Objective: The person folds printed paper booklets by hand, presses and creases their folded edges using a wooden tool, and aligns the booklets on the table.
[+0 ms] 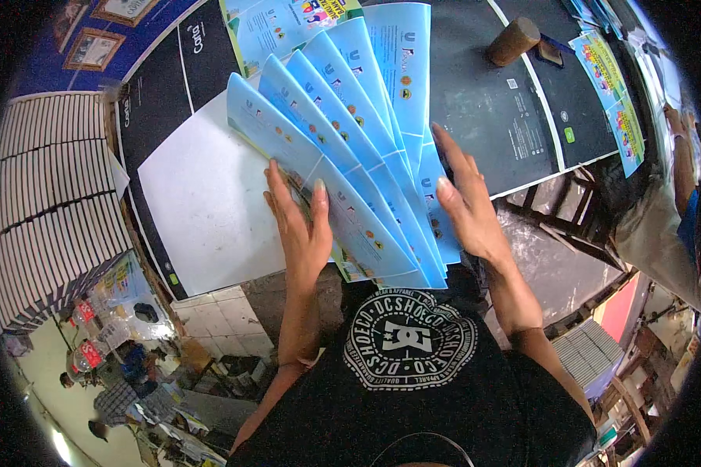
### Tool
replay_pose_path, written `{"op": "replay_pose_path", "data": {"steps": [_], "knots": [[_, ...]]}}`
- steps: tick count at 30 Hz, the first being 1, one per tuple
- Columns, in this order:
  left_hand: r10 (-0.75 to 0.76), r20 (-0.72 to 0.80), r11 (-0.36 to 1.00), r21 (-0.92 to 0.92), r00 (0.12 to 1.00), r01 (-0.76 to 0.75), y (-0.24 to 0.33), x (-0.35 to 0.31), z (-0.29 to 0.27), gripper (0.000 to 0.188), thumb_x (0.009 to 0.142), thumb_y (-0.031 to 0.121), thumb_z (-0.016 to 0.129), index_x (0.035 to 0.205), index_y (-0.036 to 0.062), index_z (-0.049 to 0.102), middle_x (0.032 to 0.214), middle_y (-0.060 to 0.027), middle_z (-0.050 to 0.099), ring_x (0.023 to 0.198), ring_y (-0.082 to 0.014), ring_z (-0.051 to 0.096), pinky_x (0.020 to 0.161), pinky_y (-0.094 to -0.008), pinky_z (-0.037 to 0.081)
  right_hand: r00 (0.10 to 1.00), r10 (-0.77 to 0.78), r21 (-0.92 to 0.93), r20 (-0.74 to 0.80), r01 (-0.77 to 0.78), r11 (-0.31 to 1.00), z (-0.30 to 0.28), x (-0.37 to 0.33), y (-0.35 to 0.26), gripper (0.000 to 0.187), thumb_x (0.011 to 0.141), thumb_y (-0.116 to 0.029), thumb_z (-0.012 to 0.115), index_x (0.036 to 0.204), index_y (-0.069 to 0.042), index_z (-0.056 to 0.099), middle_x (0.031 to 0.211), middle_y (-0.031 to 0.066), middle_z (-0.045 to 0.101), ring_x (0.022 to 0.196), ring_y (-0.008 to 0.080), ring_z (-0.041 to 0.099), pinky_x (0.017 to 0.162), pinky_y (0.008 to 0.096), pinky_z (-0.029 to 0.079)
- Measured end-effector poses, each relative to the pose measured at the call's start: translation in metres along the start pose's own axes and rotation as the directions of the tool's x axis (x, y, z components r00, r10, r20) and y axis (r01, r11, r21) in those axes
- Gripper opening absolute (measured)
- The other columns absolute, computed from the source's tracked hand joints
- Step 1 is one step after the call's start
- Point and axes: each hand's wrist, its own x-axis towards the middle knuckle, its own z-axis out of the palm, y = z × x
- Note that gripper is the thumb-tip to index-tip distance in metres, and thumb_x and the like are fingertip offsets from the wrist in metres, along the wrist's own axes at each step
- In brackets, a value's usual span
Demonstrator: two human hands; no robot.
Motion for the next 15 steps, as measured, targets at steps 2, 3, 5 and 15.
{"op": "replay_pose_path", "data": {"steps": [2,3,5,15], "knots": [[-0.037,-0.001,0.999,-0.02,0.999,0.037,0.001,-0.001,0.002,0.09,0.104,0.05,0.05,0.16,-0.0065,0.009,0.16,-0.0398,0.019,0.152,-0.0533,0.014,0.124,-0.064,0.006,1.0,0.017,0.075,-0.002,-0.017,0.997,0.007,0.007,-0.01,0.098,0.093,-0.058,0.065,0.158,0.004,0.027,0.147,0.0329,0.047,0.137,0.0412,0.042,0.115,0.0536,0.029],[0.029,0.0,1.0,0.007,1.0,-0.029,-0.001,0.0,0.005,0.09,0.103,0.049,0.051,0.16,-0.0067,0.01,0.16,-0.0398,0.019,0.152,-0.0533,0.015,0.124,-0.064,0.007,0.997,0.076,0.122,0.0,-0.076,0.99,0.011,0.011,-0.016,0.109,0.084,-0.062,0.073,0.157,0.005,0.029,0.146,0.0349,0.046,0.139,0.0436,0.041,0.117,0.0541,0.029],[0.166,-0.012,0.977,0.139,0.986,-0.163,-0.009,0.001,0.007,0.091,0.102,0.048,0.054,0.16,-0.0071,0.01,0.159,-0.0397,0.021,0.151,-0.0535,0.018,0.123,-0.0638,0.008,0.998,0.059,0.09,0.017,-0.06,0.994,0.022,0.019,-0.021,0.113,0.081,-0.063,0.076,0.157,0.006,0.028,0.145,0.0358,0.046,0.14,0.0445,0.04,0.117,0.0549,0.029],[0.207,-0.155,0.965,-0.128,0.966,-0.228,-0.019,0.002,0.007,0.093,0.1,0.048,0.058,0.159,-0.0084,0.014,0.158,-0.039,0.026,0.146,-0.0534,0.029,0.121,-0.0592,0.022,0.979,-0.101,0.475,0.175,0.006,0.88,0.076,0.054,-0.046,0.12,0.075,-0.034,0.091,0.158,0.008,0.015,0.148,0.0307,0.046,0.14,0.0373,0.046,0.118,0.0438,0.035]]}}
